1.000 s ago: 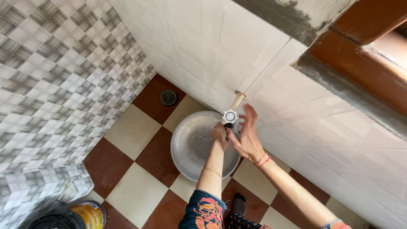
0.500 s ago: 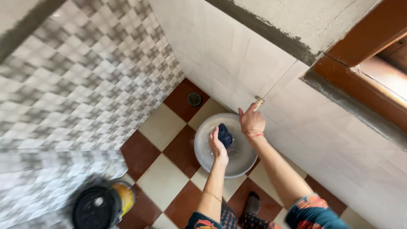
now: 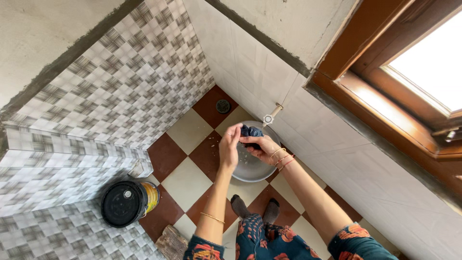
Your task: The person wipes the wooden window frame and a wooden door using a dark cloth. They repeatedly dip the cloth into a pink bucket of water, wring it, and continue wiping the surfaces. The task is performed in a domestic setting with tiled floors and visible kitchenware.
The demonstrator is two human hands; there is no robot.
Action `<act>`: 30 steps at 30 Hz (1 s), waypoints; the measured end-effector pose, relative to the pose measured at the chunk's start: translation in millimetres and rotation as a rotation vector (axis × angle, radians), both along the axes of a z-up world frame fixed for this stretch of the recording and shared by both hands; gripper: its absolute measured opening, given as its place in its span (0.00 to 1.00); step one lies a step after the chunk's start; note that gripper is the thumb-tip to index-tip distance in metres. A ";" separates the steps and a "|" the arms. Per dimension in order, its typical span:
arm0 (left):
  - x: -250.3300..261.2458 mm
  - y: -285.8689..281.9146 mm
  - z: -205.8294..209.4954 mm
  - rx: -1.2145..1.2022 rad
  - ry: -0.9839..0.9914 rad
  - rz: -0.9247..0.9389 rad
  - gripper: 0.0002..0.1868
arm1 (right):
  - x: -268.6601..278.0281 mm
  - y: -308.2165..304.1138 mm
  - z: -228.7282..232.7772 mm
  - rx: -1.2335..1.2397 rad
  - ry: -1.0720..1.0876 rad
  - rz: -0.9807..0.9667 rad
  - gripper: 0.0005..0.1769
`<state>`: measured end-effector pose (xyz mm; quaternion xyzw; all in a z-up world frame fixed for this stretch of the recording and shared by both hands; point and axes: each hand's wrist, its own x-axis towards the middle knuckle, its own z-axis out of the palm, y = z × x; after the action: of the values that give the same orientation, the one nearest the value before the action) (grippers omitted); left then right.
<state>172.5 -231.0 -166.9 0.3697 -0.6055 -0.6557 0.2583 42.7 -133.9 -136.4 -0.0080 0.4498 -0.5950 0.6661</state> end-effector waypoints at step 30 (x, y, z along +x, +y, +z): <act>-86.3 -120.7 64.9 0.200 0.052 -0.128 0.42 | -10.3 -129.5 15.9 0.405 1.574 0.614 0.37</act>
<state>86.2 -351.8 -102.0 0.3373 -0.5524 -0.7373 0.1933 32.3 -263.3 -120.4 -0.4197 0.8549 -0.1190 0.2808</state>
